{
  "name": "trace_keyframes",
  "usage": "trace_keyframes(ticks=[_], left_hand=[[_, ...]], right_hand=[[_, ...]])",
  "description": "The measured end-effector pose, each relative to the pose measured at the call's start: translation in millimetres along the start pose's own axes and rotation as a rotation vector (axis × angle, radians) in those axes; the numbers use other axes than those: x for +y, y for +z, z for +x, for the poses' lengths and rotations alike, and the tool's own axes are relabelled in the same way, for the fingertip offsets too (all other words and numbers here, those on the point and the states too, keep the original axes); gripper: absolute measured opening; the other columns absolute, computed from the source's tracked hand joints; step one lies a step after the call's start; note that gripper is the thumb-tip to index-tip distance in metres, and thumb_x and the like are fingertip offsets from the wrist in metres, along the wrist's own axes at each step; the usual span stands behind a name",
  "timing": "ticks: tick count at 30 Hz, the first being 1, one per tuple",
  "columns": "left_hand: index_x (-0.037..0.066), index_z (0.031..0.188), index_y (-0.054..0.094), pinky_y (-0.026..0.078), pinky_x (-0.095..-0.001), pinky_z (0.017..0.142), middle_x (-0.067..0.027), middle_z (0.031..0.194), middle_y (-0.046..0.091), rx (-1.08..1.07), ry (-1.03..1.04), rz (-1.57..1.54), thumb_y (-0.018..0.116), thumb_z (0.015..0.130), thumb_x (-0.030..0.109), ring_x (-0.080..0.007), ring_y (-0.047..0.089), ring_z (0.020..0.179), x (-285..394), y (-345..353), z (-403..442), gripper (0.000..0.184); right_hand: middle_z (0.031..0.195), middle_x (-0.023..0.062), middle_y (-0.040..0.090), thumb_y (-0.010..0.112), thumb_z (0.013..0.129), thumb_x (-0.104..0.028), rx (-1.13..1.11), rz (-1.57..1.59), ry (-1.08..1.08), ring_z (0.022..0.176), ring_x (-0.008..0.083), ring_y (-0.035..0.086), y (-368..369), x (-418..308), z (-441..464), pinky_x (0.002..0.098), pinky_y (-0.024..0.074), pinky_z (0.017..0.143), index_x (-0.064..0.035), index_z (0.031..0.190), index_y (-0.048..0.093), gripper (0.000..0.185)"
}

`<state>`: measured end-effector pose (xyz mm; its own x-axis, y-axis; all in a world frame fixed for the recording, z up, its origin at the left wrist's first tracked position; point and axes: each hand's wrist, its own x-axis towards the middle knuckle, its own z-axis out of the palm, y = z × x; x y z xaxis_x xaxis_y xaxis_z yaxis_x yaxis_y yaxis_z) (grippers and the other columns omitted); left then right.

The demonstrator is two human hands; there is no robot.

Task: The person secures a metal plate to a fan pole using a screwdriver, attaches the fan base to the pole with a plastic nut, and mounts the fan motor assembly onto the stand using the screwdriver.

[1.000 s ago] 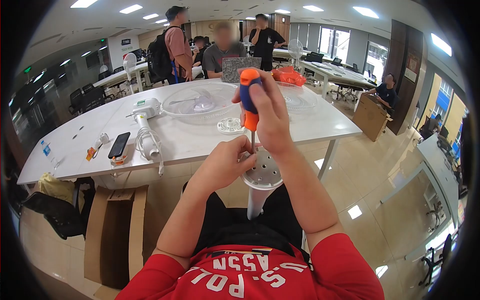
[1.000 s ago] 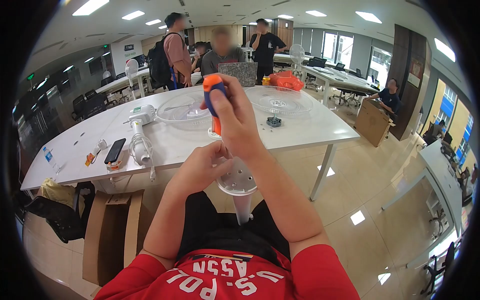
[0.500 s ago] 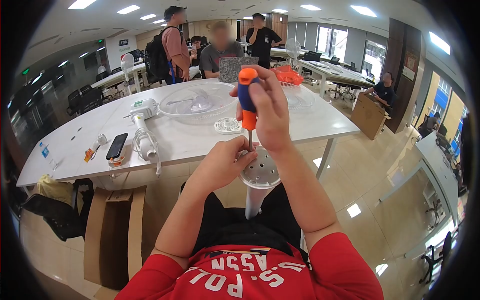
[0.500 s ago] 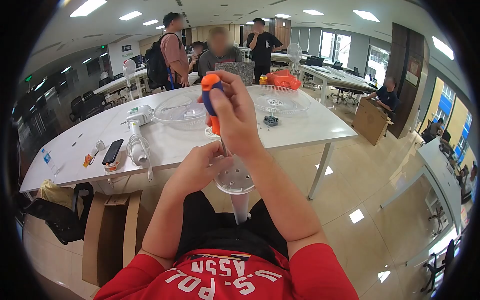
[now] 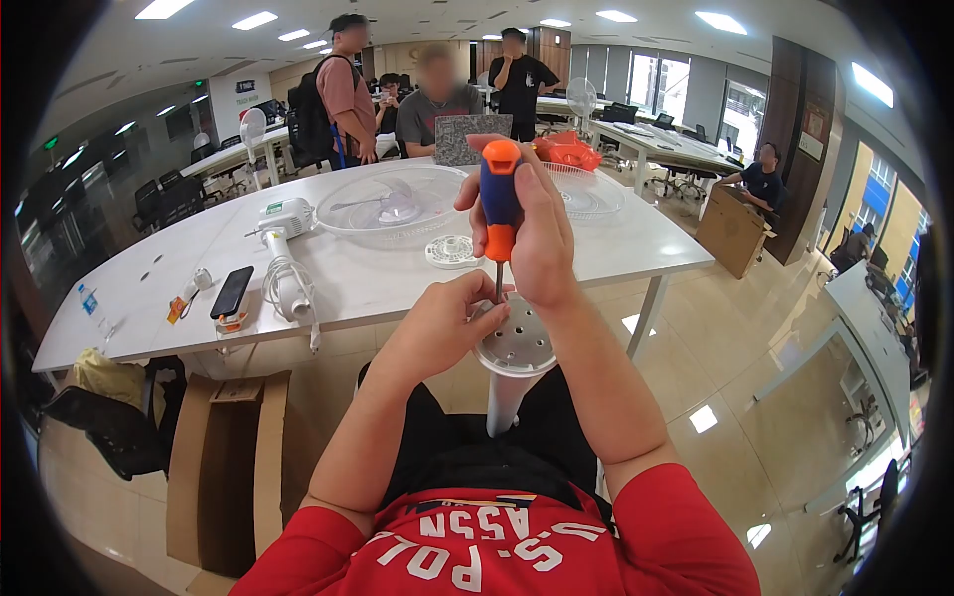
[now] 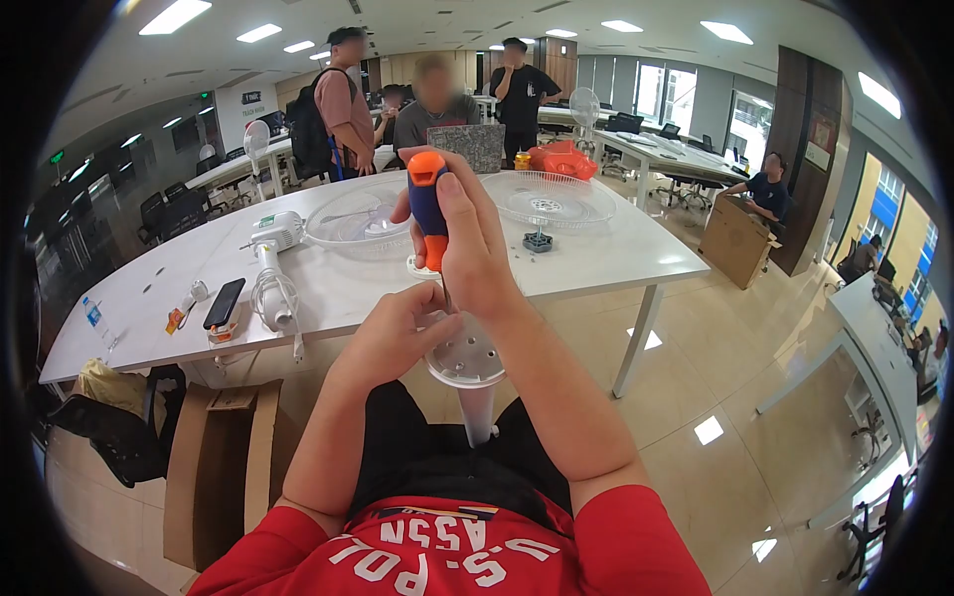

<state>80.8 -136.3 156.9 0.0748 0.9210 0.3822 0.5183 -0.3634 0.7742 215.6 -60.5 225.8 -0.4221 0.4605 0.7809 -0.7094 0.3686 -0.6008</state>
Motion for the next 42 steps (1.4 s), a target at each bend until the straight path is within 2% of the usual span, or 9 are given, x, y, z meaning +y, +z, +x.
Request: trace_keyframes(ticks=[5,11,14,17,26,32,38,40,42], left_hand=[[-0.003,0.107,0.067,0.054,-0.0359,0.071,-0.0153,0.085,0.075,0.002,0.056,-0.077,0.071,0.101,0.019,-0.0186,0.07,0.075,-7,2,-1,0.023],[-0.004,0.106,0.067,0.049,-0.0358,0.065,-0.0121,0.076,0.069,0.03,0.096,0.021,0.073,0.097,0.019,-0.0177,0.061,0.066,-9,2,0,0.025],[-0.003,0.107,0.067,0.049,-0.0363,0.065,-0.0126,0.076,0.068,0.013,0.05,0.016,0.073,0.096,0.018,-0.0178,0.061,0.067,-2,-1,-2,0.024],[-0.001,0.111,0.067,0.055,-0.0324,0.08,-0.0091,0.093,0.074,-0.042,-0.035,0.055,0.072,0.097,0.016,-0.0133,0.07,0.086,3,-4,-2,0.023],[-0.003,0.112,0.067,0.055,-0.0323,0.079,-0.0085,0.092,0.075,-0.071,-0.054,0.056,0.072,0.098,0.017,-0.0129,0.069,0.085,8,-5,-5,0.025],[-0.003,0.111,0.068,0.055,-0.0319,0.078,-0.0083,0.091,0.074,-0.045,-0.021,0.057,0.072,0.098,0.017,-0.0124,0.068,0.084,5,-4,-3,0.025],[-0.004,0.113,0.068,0.056,-0.0335,0.08,-0.0108,0.096,0.075,-0.058,-0.012,0.025,0.072,0.097,0.016,-0.0141,0.07,0.087,2,-2,-4,0.026],[-0.003,0.105,0.069,0.052,-0.0364,0.068,-0.0134,0.077,0.07,0.007,0.057,0.005,0.073,0.096,0.019,-0.0187,0.064,0.069,-2,0,-4,0.023],[-0.003,0.105,0.069,0.051,-0.0364,0.067,-0.0133,0.077,0.07,0.002,0.032,0.005,0.073,0.096,0.019,-0.0186,0.064,0.069,1,0,-5,0.023]], right_hand=[[0.107,0.0097,0.063,0.068,0.105,-0.02,0.095,-0.284,-0.208,0.066,0.0084,0.059,4,17,2,0.0256,0.0533,0.059,-0.0022,0.141,0.049,0.045],[0.105,0.0089,0.064,0.062,0.108,-0.028,0.001,-0.27,-0.006,0.066,0.0081,0.059,7,3,-5,0.0261,0.0524,0.058,-0.002,0.141,0.049,0.044],[0.097,0.008,0.065,0.054,0.111,-0.037,-0.073,-0.067,-0.005,0.066,0.0087,0.059,-1,3,-3,0.0258,0.0509,0.058,-0.0019,0.141,0.05,0.047],[0.09,0.0084,0.066,0.048,0.112,-0.044,-0.072,-0.128,0.027,0.067,0.0097,0.061,0,2,-4,0.0262,0.0518,0.06,-0.0016,0.142,0.05,0.051],[0.093,0.0163,0.069,0.054,0.111,-0.035,0.001,-0.374,-0.173,0.063,0.0115,0.064,5,7,-8,0.0291,0.0557,0.065,-0.0037,0.127,0.051,0.035],[0.092,0.0159,0.068,0.051,0.112,-0.033,-0.04,-0.032,-0.095,0.058,0.0113,0.059,3,-3,-8,0.0254,0.0514,0.057,-0.0035,0.134,0.05,0.037],[0.096,0.0049,0.064,0.072,0.103,-0.017,0.061,-0.144,-0.178,0.068,0.0052,0.058,7,8,-9,0.0212,0.0503,0.058,-0.0041,0.133,0.053,0.037],[0.097,0.0014,0.061,0.077,0.099,-0.013,0.071,-0.204,-0.217,0.072,0.0047,0.06,9,10,-9,0.0205,0.0504,0.056,-0.0041,0.129,0.056,0.038],[0.097,0.0059,0.064,0.076,0.099,-0.012,0.041,-0.195,-0.162,0.069,0.0079,0.062,8,7,-9,0.0234,0.0526,0.057,-0.0028,0.128,0.055,0.037]])
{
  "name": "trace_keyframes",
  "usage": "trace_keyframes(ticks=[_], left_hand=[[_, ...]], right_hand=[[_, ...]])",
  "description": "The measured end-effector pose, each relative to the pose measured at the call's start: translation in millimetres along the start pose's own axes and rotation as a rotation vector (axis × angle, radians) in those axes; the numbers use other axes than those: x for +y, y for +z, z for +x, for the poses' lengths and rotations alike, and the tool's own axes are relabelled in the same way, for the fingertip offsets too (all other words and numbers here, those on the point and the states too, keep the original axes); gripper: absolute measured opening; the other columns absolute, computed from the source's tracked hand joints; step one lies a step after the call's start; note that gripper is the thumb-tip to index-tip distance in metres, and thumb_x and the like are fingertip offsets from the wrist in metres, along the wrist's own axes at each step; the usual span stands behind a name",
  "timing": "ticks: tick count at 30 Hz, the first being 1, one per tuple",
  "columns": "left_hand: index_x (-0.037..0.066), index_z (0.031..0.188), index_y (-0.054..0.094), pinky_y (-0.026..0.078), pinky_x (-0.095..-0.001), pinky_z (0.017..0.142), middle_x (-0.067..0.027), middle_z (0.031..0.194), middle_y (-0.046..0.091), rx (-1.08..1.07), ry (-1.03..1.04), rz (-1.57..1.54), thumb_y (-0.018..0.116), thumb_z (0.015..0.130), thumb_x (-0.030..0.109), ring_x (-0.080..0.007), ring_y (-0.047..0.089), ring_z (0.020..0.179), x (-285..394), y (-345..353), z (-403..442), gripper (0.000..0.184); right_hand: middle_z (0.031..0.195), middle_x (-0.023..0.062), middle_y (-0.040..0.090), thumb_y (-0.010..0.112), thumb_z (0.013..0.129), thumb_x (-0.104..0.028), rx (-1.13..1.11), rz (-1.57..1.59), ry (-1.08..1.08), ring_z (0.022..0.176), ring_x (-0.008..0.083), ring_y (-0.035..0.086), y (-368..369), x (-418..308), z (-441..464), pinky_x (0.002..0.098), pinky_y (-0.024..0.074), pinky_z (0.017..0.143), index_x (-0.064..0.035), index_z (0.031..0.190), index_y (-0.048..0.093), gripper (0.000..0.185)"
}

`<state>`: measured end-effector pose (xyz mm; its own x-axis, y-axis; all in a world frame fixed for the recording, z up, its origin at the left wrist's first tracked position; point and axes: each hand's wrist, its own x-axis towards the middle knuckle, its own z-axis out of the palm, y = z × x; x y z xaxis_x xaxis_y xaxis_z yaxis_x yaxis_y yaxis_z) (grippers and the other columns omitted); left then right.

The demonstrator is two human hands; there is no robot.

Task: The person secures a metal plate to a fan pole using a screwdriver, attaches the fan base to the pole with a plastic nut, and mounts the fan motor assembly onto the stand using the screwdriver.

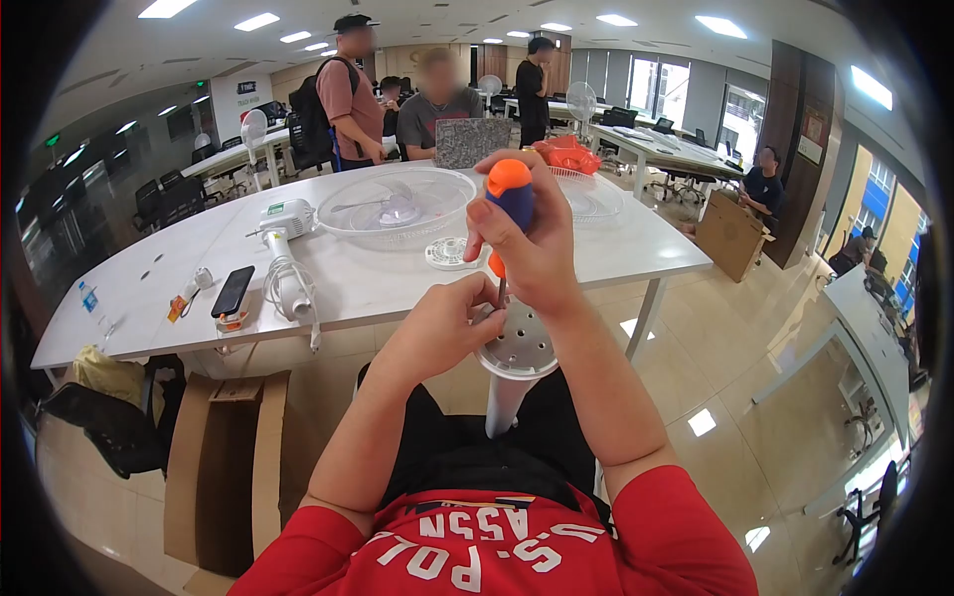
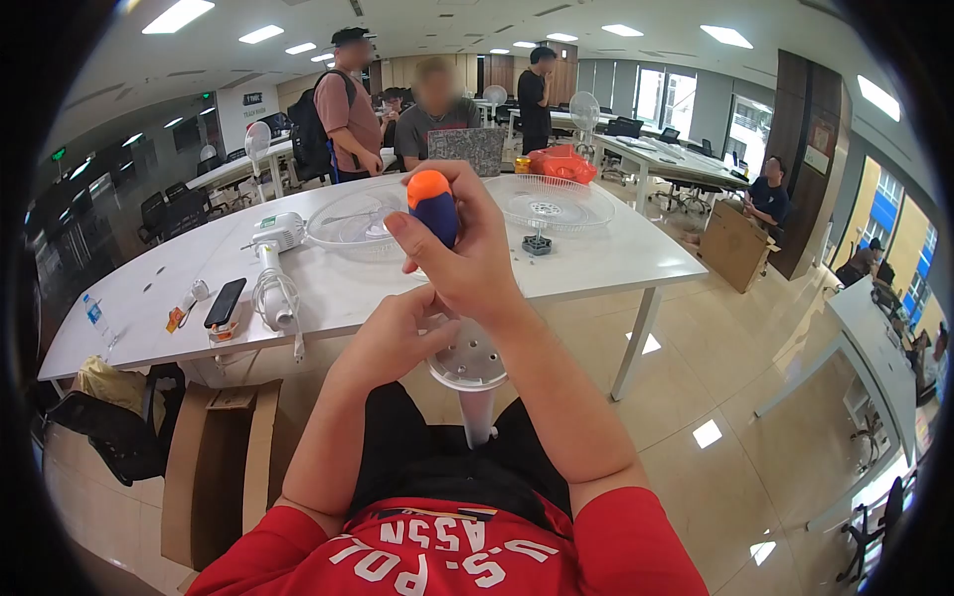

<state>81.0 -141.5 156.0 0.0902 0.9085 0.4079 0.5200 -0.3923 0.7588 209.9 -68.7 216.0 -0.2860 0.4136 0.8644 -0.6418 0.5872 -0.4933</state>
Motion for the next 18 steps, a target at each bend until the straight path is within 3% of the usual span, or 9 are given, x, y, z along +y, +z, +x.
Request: trace_keyframes(ticks=[2,5,7,8,10,14,16,17,18], left_hand=[[-0.003,0.104,0.068,0.051,-0.0363,0.067,-0.0133,0.077,0.069,-0.004,-0.025,0.001,0.073,0.096,0.019,-0.0185,0.063,0.069,0,0,0,0.023],[-0.003,0.104,0.068,0.05,-0.0359,0.066,-0.0128,0.076,0.069,0.02,0.043,0.014,0.073,0.096,0.019,-0.018,0.061,0.068,-3,0,1,0.024],[-0.003,0.115,0.069,0.056,-0.0334,0.081,-0.0111,0.097,0.076,-0.075,-0.091,0.031,0.072,0.097,0.016,-0.0147,0.07,0.088,6,-5,1,0.026],[-0.003,0.115,0.069,0.056,-0.0334,0.081,-0.0111,0.097,0.076,-0.075,-0.091,0.031,0.072,0.097,0.016,-0.0147,0.07,0.088,5,-5,2,0.026],[-0.003,0.114,0.069,0.055,-0.0326,0.08,-0.0108,0.096,0.075,-0.069,-0.082,0.049,0.072,0.097,0.015,-0.0141,0.07,0.088,5,-5,3,0.025],[-0.004,0.114,0.069,0.056,-0.0326,0.081,-0.0111,0.096,0.075,-0.071,-0.088,0.028,0.072,0.096,0.015,-0.0147,0.071,0.088,5,-5,2,0.026],[-0.005,0.115,0.069,0.056,-0.0329,0.082,-0.0114,0.096,0.076,-0.073,-0.092,0.04,0.073,0.095,0.016,-0.0162,0.072,0.089,7,-6,1,0.029],[-0.005,0.115,0.069,0.056,-0.0329,0.082,-0.0114,0.096,0.076,-0.073,-0.092,0.039,0.073,0.095,0.016,-0.0162,0.072,0.089,4,-4,1,0.029],[-0.003,0.11,0.069,0.053,-0.034,0.074,-0.0112,0.086,0.071,-0.042,-0.052,0.019,0.073,0.095,0.017,-0.0159,0.066,0.079,-1,-2,1,0.026]], right_hand=[[0.098,0.0103,0.067,0.075,0.099,-0.011,-0.035,0.011,0.052,0.065,0.0112,0.064,-1,-6,0,0.0263,0.0548,0.057,-0.0015,0.126,0.055,0.036],[0.092,0.0098,0.067,0.066,0.106,-0.024,-0.121,-0.07,0.08,0.063,0.011,0.063,-2,-12,0,0.0251,0.0519,0.054,-0.0004,0.13,0.054,0.036],[0.09,0.0106,0.067,0.051,0.112,-0.04,-0.15,0.06,0.037,0.063,0.011,0.061,-4,-8,1,0.0239,0.0495,0.054,0.0006,0.135,0.055,0.047],[0.09,0.0106,0.067,0.051,0.112,-0.04,-0.151,0.059,0.038,0.063,0.011,0.061,-4,-8,2,0.0239,0.0495,0.054,0.0006,0.135,0.055,0.047],[0.091,0.012,0.067,0.037,0.114,-0.052,-0.108,0.077,0.105,0.062,0.0111,0.06,-4,-8,3,0.0236,0.0492,0.055,0.001,0.14,0.053,0.061],[0.093,0.012,0.067,0.047,0.113,-0.045,-0.108,0.031,0.082,0.065,0.0121,0.062,-4,-4,2,0.0252,0.0522,0.058,-0.0001,0.138,0.053,0.052],[0.096,0.0113,0.066,0.06,0.109,-0.031,-0.056,-0.014,0.023,0.068,0.0134,0.064,-4,1,0,0.0277,0.0554,0.06,-0.0023,0.136,0.053,0.04],[0.096,0.0113,0.066,0.06,0.109,-0.031,-0.056,-0.014,0.024,0.068,0.0134,0.064,-3,3,0,0.0277,0.0554,0.06,-0.0023,0.136,0.053,0.04],[0.1,0.0096,0.066,0.067,0.105,-0.021,-0.036,0.028,-0.011,0.07,0.0098,0.062,-3,5,0,0.0255,0.0546,0.06,-0.0028,0.135,0.053,0.038]])
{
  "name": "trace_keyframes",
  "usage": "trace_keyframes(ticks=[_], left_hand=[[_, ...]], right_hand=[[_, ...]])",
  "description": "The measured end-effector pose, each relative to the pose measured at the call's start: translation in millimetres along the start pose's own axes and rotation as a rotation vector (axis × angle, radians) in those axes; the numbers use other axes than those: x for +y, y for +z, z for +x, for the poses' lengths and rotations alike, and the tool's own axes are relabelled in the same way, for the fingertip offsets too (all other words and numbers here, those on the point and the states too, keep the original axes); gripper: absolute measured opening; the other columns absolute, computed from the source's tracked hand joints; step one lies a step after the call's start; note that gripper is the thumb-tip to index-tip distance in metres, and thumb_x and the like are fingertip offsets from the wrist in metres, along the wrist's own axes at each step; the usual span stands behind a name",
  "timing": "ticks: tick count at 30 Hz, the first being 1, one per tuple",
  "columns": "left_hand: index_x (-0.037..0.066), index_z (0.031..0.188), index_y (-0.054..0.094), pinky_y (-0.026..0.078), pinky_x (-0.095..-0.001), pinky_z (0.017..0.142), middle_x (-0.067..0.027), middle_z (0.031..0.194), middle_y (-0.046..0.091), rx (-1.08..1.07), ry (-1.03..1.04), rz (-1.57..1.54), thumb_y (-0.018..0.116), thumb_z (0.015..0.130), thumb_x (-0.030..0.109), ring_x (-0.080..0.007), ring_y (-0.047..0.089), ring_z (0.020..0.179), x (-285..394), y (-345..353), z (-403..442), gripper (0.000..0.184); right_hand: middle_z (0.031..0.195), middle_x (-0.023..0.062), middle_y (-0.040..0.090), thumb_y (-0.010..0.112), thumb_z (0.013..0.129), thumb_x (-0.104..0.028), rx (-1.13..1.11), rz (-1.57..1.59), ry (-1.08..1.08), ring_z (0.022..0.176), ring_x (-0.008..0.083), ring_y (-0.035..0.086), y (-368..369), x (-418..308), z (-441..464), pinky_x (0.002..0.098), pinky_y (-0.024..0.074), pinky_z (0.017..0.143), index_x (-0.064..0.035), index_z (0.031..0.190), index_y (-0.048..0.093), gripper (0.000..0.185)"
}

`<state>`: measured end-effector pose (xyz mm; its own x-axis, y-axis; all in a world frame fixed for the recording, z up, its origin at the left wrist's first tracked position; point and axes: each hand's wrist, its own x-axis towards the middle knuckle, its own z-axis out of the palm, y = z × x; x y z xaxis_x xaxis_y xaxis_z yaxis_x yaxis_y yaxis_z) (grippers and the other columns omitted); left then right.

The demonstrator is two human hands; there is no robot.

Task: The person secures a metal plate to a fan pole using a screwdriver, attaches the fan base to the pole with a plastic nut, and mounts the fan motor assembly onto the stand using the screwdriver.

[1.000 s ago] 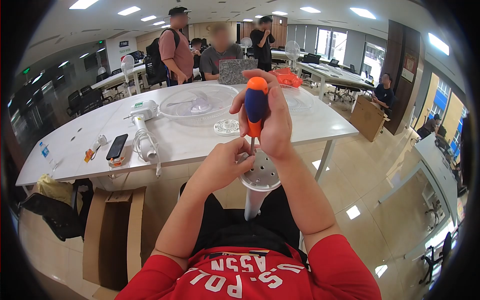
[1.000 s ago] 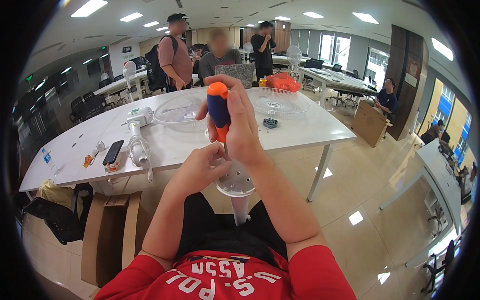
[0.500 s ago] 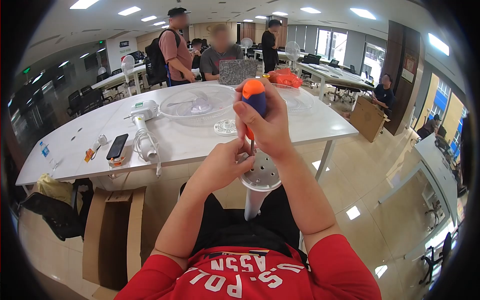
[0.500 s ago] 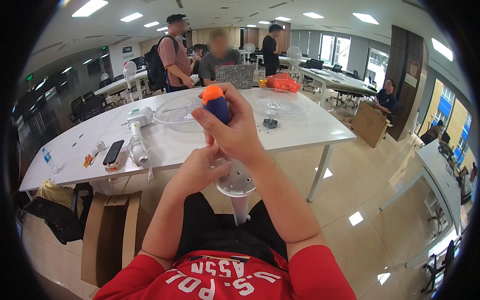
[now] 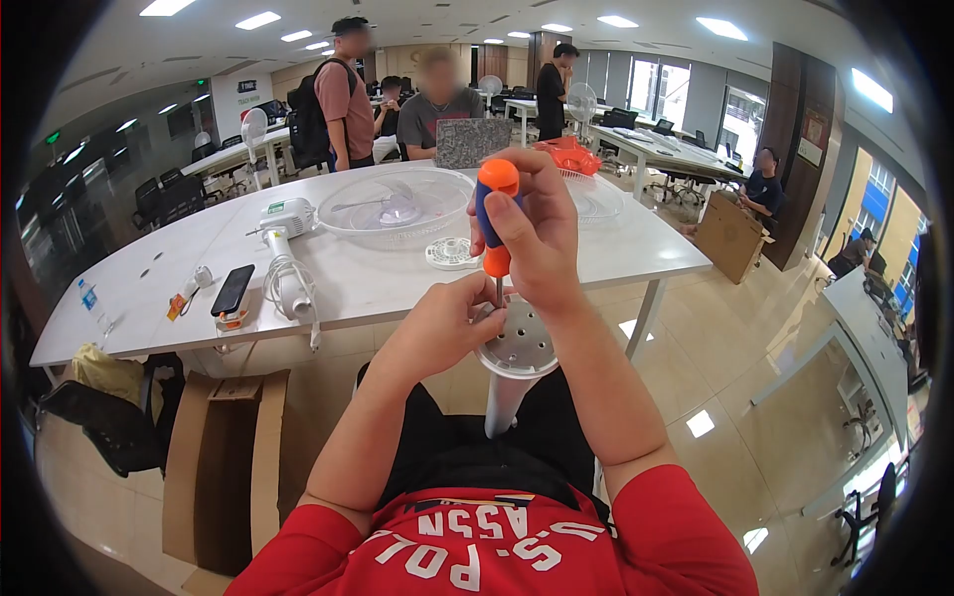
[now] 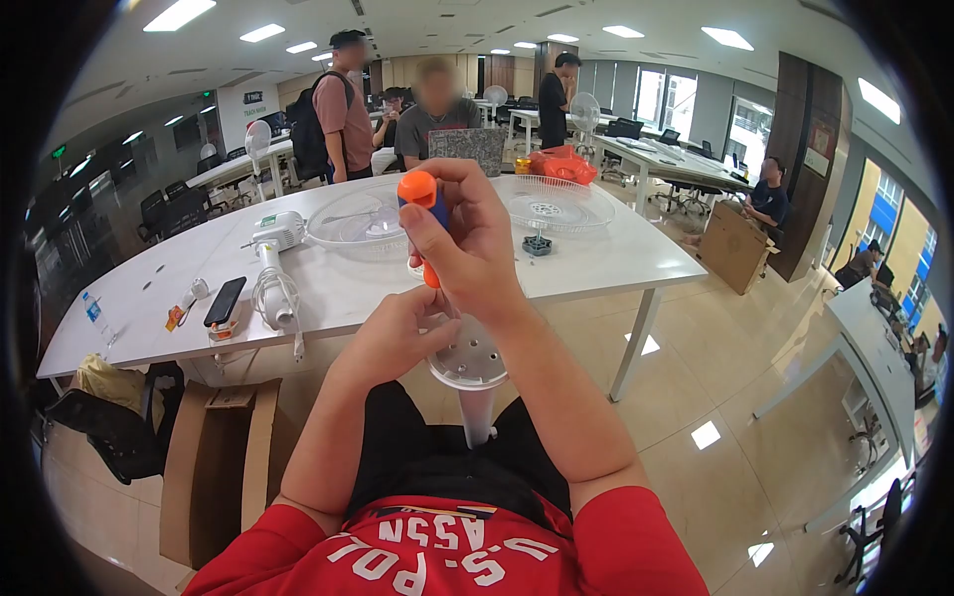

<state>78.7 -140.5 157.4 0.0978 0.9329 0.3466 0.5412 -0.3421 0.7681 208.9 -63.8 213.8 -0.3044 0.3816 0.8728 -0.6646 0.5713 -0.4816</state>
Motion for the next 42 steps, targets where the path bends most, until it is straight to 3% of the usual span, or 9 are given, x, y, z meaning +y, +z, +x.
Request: trace_keyframes(ticks=[1,8,11,15,23,33,39,41,42], left_hand=[[-0.002,0.106,0.069,0.049,-0.0351,0.065,-0.0109,0.076,0.067,0.031,0.04,-0.019,0.073,0.096,0.018,-0.0157,0.059,0.068,-2,1,0,0.024],[-0.002,0.107,0.069,0.051,-0.0367,0.068,-0.0133,0.079,0.07,0.044,0.076,-0.016,0.073,0.096,0.019,-0.018,0.062,0.07,-4,2,1,0.024],[-0.003,0.107,0.069,0.053,-0.0373,0.072,-0.0144,0.082,0.073,0.031,0.074,0.036,0.073,0.096,0.018,-0.0189,0.067,0.075,2,0,-1,0.024],[-0.004,0.107,0.067,0.057,-0.0362,0.08,-0.0144,0.093,0.076,-0.01,0.037,-0.013,0.074,0.096,0.018,-0.0188,0.072,0.087,4,2,0,0.025],[-0.004,0.108,0.067,0.056,-0.0352,0.073,-0.0155,0.087,0.076,-0.004,0.042,-0.039,0.073,0.098,0.019,-0.0182,0.073,0.081,2,1,1,0.026],[-0.002,0.106,0.066,0.056,-0.0334,0.074,-0.011,0.091,0.075,-0.006,-0.008,-0.057,0.073,0.097,0.015,-0.0144,0.071,0.082,9,2,-2,0.021],[-0.003,0.107,0.067,0.055,-0.0333,0.075,-0.0104,0.091,0.075,0.004,0.01,-0.07,0.073,0.097,0.015,-0.0137,0.07,0.083,3,3,-1,0.021],[-0.004,0.107,0.067,0.055,-0.0334,0.072,-0.0129,0.086,0.075,0.029,0.057,-0.069,0.073,0.098,0.017,-0.0154,0.071,0.08,-2,5,2,0.024],[-0.004,0.107,0.067,0.055,-0.0329,0.072,-0.0125,0.086,0.075,0.026,0.069,-0.056,0.073,0.098,0.017,-0.015,0.071,0.081,-5,5,4,0.023]], right_hand=[[0.105,0.0079,0.066,0.074,0.1,-0.011,0.02,0.042,-0.036,0.072,0.0061,0.06,0,1,0,0.0232,0.0539,0.06,-0.0034,0.134,0.053,0.04],[0.094,0.0134,0.064,0.068,0.102,-0.014,0.013,0.104,-0.03,0.066,0.0154,0.065,4,-13,3,0.0299,0.056,0.056,-0.0056,0.133,0.045,0.039],[0.086,0.013,0.062,0.06,0.108,-0.03,-0.149,0.124,0.118,0.06,0.0155,0.061,-9,-19,9,0.0292,0.0516,0.051,-0.0033,0.13,0.048,0.037],[0.079,0.0087,0.061,0.035,0.113,-0.055,-0.275,0.468,0.292,0.056,0.0136,0.055,-19,-15,15,0.028,0.0472,0.056,0.0003,0.126,0.057,0.061],[0.082,0.008,0.064,0.067,0.107,-0.036,0.181,-0.218,-0.02,0.058,0.0067,0.058,-2,-2,16,0.0224,0.0463,0.049,-0.0051,0.115,0.053,0.035],[0.09,0.0132,0.068,0.051,0.113,-0.039,-0.009,0.034,0.105,0.061,0.0105,0.062,-3,-24,11,0.0243,0.0492,0.054,-0.0054,0.12,0.054,0.034],[0.087,0.0069,0.068,0.075,0.101,-0.024,0.189,-0.169,-0.031,0.062,0.0105,0.059,6,-12,11,0.0249,0.0503,0.058,-0.0036,0.11,0.058,0.027],[0.085,0.008,0.066,0.084,0.093,-0.019,0.299,-0.796,-0.324,0.064,0.0131,0.06,8,-15,12,0.0275,0.0515,0.059,-0.0024,0.106,0.057,0.035],[0.085,0.008,0.066,0.084,0.093,-0.019,0.3,-0.796,-0.323,0.064,0.0131,0.06,10,-15,11,0.0275,0.0515,0.059,-0.0024,0.106,0.057,0.035]])
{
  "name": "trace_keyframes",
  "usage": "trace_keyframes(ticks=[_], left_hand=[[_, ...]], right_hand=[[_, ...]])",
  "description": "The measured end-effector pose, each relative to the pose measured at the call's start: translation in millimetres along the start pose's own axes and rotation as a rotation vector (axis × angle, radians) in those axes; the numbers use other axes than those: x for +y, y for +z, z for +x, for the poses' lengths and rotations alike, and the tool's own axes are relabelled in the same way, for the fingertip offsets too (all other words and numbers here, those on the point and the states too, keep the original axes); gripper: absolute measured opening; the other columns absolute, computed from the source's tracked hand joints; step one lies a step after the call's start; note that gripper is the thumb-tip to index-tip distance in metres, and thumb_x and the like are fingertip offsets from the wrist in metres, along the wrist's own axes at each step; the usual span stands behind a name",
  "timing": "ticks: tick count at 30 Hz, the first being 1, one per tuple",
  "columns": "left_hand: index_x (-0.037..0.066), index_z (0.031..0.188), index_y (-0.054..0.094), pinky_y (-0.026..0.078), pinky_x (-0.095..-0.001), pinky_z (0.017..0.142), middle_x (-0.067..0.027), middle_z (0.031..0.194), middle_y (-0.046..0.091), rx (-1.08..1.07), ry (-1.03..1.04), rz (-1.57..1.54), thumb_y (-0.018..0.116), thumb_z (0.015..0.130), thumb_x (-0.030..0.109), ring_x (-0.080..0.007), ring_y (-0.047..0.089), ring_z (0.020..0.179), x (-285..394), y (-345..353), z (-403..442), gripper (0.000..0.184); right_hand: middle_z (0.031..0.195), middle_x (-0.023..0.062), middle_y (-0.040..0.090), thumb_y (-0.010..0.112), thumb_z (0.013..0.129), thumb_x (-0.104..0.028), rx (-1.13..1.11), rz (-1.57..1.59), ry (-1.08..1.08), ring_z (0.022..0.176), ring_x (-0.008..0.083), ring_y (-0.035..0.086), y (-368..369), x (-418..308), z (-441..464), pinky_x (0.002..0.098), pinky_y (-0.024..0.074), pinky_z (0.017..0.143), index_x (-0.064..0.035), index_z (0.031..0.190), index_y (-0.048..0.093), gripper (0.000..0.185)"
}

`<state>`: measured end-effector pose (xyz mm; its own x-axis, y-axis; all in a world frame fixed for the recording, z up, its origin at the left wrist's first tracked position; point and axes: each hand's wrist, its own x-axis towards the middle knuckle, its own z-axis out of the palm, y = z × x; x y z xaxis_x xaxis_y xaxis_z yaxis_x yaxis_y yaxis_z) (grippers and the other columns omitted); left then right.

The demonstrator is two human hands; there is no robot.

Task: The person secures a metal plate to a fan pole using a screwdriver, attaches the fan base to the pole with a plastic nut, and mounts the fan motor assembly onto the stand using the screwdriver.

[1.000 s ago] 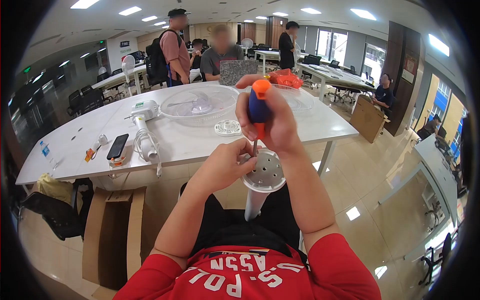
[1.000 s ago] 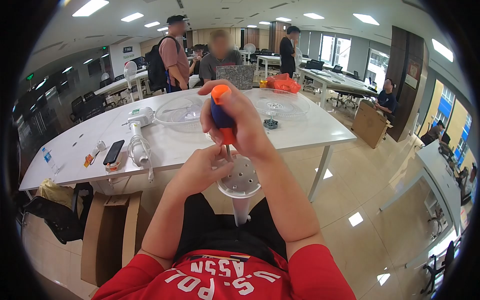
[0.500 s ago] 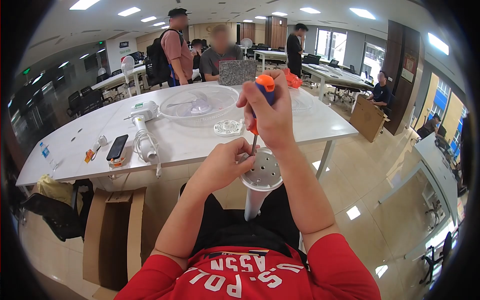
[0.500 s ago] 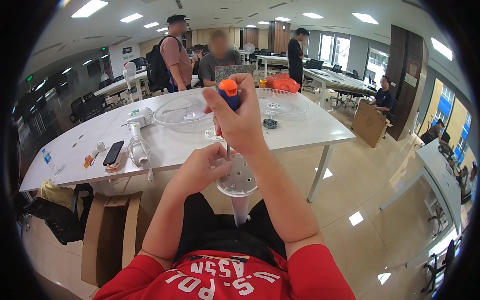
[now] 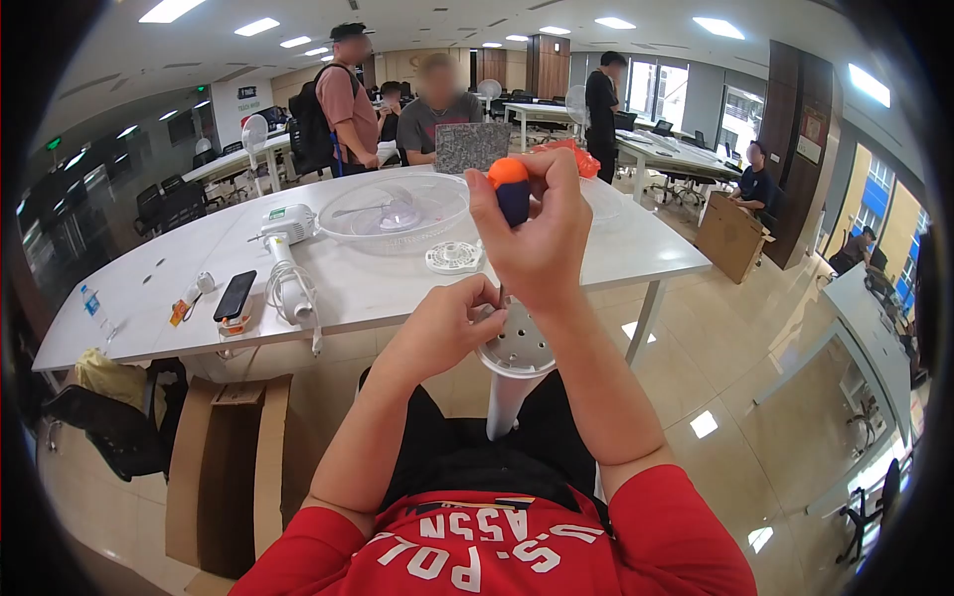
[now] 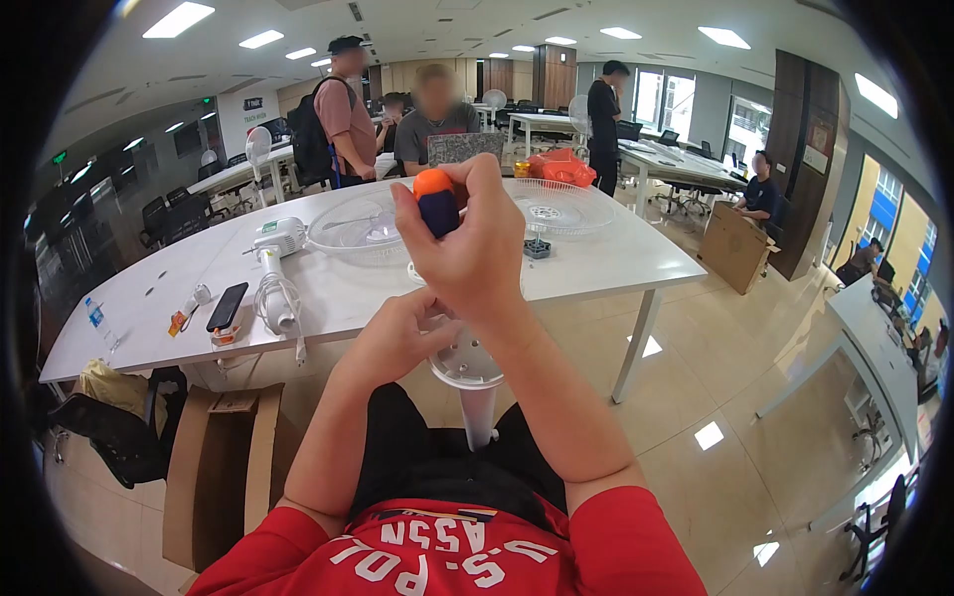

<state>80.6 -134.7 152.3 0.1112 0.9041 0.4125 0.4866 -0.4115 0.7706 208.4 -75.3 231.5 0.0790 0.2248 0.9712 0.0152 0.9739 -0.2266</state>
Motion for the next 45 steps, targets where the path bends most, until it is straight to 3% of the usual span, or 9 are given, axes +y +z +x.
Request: trace_keyframes(ticks=[8,11,14,17,24,26,30,39,45], left_hand=[[-0.004,0.115,0.063,0.055,-0.0312,0.075,-0.0086,0.094,0.074,-0.03,-0.015,-0.127,0.076,0.098,0.016,-0.0139,0.071,0.088,-5,6,-1,0.03],[-0.002,0.133,0.055,0.055,-0.0339,0.09,-0.0117,0.12,0.07,-0.056,0.031,-0.454,0.082,0.094,0.022,-0.0181,0.069,0.108,-24,19,-4,0.053],[0.003,0.156,0.037,0.04,-0.0398,0.118,-0.0145,0.146,0.056,-0.176,0.162,-0.559,0.099,0.072,0.034,-0.0235,0.053,0.137,-34,30,-14,0.109],[0.002,0.158,0.037,0.04,-0.0383,0.117,-0.0131,0.144,0.058,-0.148,0.295,-0.445,0.102,0.065,0.03,-0.0225,0.054,0.136,-38,35,-14,0.116],[0.001,0.155,0.044,0.042,-0.0366,0.115,-0.0124,0.143,0.06,-0.192,0.165,-0.504,0.101,0.065,0.023,-0.0216,0.056,0.135,-31,32,-13,0.109],[0.0,0.155,0.045,0.043,-0.0364,0.114,-0.012,0.142,0.061,-0.162,0.117,-0.534,0.101,0.066,0.023,-0.0214,0.058,0.133,-33,32,-12,0.108],[-0.002,0.154,0.044,0.043,-0.0365,0.114,-0.0118,0.14,0.063,-0.155,0.079,-0.55,0.1,0.067,0.024,-0.0212,0.058,0.132,-23,33,-16,0.107],[0.0,0.154,0.044,0.044,-0.0361,0.114,-0.0106,0.139,0.064,-0.16,0.13,-0.57,0.1,0.068,0.023,-0.0204,0.059,0.131,-29,33,-12,0.105],[0.002,0.155,0.044,0.045,-0.0351,0.113,-0.0102,0.138,0.064,-0.139,0.118,-0.611,0.099,0.067,0.022,-0.0202,0.06,0.131,-46,26,-3,0.105]], right_hand=[[0.086,0.0032,0.063,0.084,0.093,-0.017,0.052,0.052,0.02,0.068,0.0045,0.055,-1,6,3,0.0202,0.0452,0.058,-0.004,0.107,0.055,0.035],[0.087,0.0031,0.063,0.081,0.096,-0.018,0.046,0.09,0.003,0.067,0.0058,0.058,-4,11,5,0.0214,0.0464,0.057,-0.0045,0.109,0.055,0.032],[0.085,0.0073,0.066,0.078,0.098,-0.02,-0.096,0.254,0.196,0.064,0.0097,0.06,-9,11,4,0.0245,0.0501,0.059,-0.0032,0.109,0.056,0.03],[0.081,0.0052,0.065,0.074,0.1,-0.019,-0.329,0.73,0.519,0.056,0.0106,0.059,-17,2,6,0.0261,0.0503,0.055,-0.0051,0.111,0.057,0.025],[0.078,0.0064,0.065,0.074,0.1,-0.019,-0.44,0.688,0.642,0.053,0.014,0.059,-12,-3,8,0.0315,0.0497,0.054,-0.005,0.112,0.056,0.026],[0.075,0.0098,0.063,0.076,0.099,-0.022,-0.084,0.092,0.261,0.059,0.0186,0.062,6,0,-4,0.0342,0.0496,0.058,-0.0034,0.113,0.054,0.031],[0.073,0.0125,0.06,0.076,0.098,-0.024,-0.103,0.02,0.123,0.065,0.0225,0.063,7,-11,-1,0.0367,0.0496,0.062,-0.0023,0.113,0.054,0.034],[0.071,0.0009,0.059,0.079,0.098,-0.025,-0.374,0.486,0.488,0.047,0.0075,0.054,-3,-12,8,0.0254,0.0407,0.042,-0.008,0.113,0.054,0.034],[0.078,0.0003,0.06,0.076,0.101,-0.019,0.027,0.724,0.183,0.049,0.0059,0.055,-18,5,36,0.0235,0.0408,0.041,-0.0078,0.111,0.055,0.026]])
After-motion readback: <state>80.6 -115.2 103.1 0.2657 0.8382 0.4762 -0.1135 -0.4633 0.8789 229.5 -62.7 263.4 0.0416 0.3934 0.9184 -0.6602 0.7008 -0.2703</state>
